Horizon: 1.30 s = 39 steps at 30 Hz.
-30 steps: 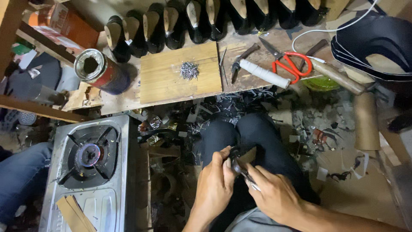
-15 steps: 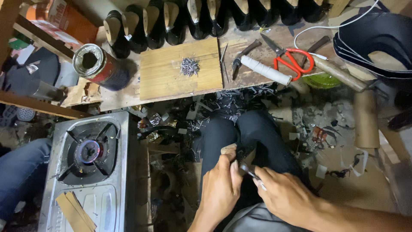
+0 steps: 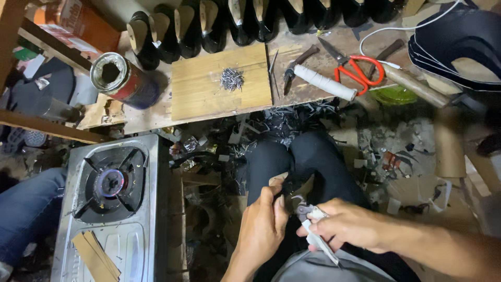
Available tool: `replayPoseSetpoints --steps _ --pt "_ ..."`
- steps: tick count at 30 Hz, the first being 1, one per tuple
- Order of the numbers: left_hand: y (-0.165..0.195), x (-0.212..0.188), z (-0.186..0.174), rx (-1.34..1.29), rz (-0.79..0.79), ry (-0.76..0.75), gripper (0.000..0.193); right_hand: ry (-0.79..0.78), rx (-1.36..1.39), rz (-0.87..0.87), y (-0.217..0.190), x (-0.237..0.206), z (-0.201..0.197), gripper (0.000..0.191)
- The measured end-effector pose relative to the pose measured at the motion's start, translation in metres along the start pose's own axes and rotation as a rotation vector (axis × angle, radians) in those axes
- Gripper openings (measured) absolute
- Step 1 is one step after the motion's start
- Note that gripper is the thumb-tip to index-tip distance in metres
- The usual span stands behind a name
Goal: The person selects a black shoe with a wooden last from a shelf and uses a hammer to drive nails into the sole. They repeatedly tap the shoe's edge and sole, then place the finished shoe on a nearby stack and pick up another shoe to continue the process.
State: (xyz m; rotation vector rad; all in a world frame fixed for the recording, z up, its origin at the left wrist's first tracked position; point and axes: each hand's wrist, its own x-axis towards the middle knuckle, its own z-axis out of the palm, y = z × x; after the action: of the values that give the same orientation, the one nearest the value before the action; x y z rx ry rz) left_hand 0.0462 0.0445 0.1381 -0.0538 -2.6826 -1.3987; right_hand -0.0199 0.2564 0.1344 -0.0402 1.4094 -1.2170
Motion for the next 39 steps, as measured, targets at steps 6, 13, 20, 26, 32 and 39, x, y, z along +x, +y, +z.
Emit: replayPoseSetpoints --steps 6,13,20,26,32,39 --pt "-0.001 0.0 -0.001 0.033 -0.007 -0.073 0.033 -0.088 0.138 0.17 -0.023 -0.002 -0.014 0.04" --pt "-0.001 0.003 -0.005 0.004 -0.016 -0.074 0.032 0.103 -0.133 -0.002 -0.016 -0.005 0.001 0.024" --pt "-0.007 0.008 -0.012 -0.051 -0.037 -0.08 0.024 0.232 -0.249 -0.234 0.015 0.007 0.015 0.029" --pt "-0.004 0.011 -0.013 -0.023 -0.031 -0.102 0.026 0.372 -0.7 -0.394 0.012 0.005 0.005 0.027" --pt "-0.002 0.013 -0.018 -0.022 -0.102 -0.154 0.019 0.362 -0.681 -0.298 0.003 0.008 0.012 0.03" --pt "0.001 0.009 -0.014 -0.03 0.039 -0.049 0.026 0.027 0.045 0.014 -0.004 0.007 -0.002 0.027"
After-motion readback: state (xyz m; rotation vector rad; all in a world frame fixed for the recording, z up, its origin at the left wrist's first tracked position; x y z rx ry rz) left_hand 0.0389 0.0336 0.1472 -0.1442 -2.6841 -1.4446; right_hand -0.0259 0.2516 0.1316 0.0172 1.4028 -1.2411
